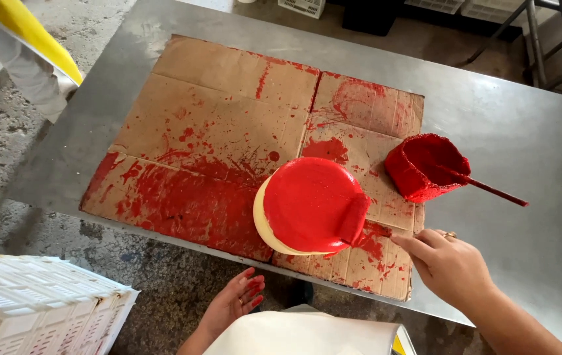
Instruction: The person paints the top surface of round, pale objects red using a brush and a container of red paint. After finishing one object, they place it in a white crate and pick up another object to repeat the process.
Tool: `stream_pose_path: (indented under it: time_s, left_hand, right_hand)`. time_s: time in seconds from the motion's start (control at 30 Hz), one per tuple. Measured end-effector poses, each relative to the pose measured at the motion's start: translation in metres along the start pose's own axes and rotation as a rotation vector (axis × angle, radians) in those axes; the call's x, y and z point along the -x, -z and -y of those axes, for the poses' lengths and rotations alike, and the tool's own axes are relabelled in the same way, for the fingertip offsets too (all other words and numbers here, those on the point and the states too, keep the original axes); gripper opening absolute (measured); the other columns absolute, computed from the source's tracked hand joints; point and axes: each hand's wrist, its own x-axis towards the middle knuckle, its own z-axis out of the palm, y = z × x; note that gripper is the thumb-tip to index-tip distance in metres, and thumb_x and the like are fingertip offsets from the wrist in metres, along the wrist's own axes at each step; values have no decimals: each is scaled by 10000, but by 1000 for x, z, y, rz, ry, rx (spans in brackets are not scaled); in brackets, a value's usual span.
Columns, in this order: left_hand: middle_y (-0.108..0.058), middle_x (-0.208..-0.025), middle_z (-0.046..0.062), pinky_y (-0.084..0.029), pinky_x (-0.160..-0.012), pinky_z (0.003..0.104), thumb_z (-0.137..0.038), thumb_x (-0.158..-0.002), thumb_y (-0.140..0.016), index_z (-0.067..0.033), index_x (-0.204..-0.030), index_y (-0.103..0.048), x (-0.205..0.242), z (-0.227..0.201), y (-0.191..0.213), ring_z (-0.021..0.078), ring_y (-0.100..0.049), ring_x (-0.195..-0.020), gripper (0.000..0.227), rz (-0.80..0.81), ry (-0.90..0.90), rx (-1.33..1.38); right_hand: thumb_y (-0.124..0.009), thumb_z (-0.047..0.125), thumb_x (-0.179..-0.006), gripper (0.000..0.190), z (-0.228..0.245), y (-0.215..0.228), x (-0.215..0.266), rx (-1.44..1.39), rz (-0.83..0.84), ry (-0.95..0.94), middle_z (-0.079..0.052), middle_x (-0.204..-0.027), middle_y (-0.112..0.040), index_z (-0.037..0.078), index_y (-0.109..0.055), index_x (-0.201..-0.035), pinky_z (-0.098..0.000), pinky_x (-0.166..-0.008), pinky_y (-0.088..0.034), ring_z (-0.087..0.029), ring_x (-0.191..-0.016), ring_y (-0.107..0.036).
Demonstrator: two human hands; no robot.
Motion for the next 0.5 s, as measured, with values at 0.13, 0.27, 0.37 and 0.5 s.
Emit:
stream_pose_path:
  time_s: [0.13,0.27,0.37,0.5]
  left_hand:
    - [-646,-1377,215,-483,-1052,468,-207,-980,-554,-34,-1513,-515,4,-4,1,339,-606,-1252,561,9,1,-3]
    - [-653,-1384,208,-480,-1058,460,-213,-1012,-527,-44,-1517,-518,10,-2,-12,335,-605,-1275,532,-18,12,-41]
    - [-655,-1392,201,-477,-1071,468,-215,-1015,-519,-46,-1531,-510,8,-7,-17,333,-606,-1292,543,-5,7,-86]
    - [-642,-1369,218,-472,-1077,477,-201,-1002,-532,-25,-1520,-516,6,-9,-15,347,-598,-1273,546,14,15,-30]
  right_hand:
    - [-636,269,-951,350,43,-1,-69,11,-26,-18,54,-880,-645,448,-646,-1252,-413,-460,-543,-235,-765,-665]
    - [-513,230,-1024,390,87,6,-149,-134,113,-27,-28,-1069,-684,333,-617,-1386,-449,-655,-596,-292,-875,-710]
    - [-502,249,-1032,408,82,11,-146,-150,231,-85,-43,-1116,-687,340,-584,-1421,-453,-698,-599,-298,-913,-711]
    - [-611,296,-966,353,30,-2,-62,-164,35,-147,52,-989,-682,425,-639,-1293,-478,-532,-538,-297,-810,-653]
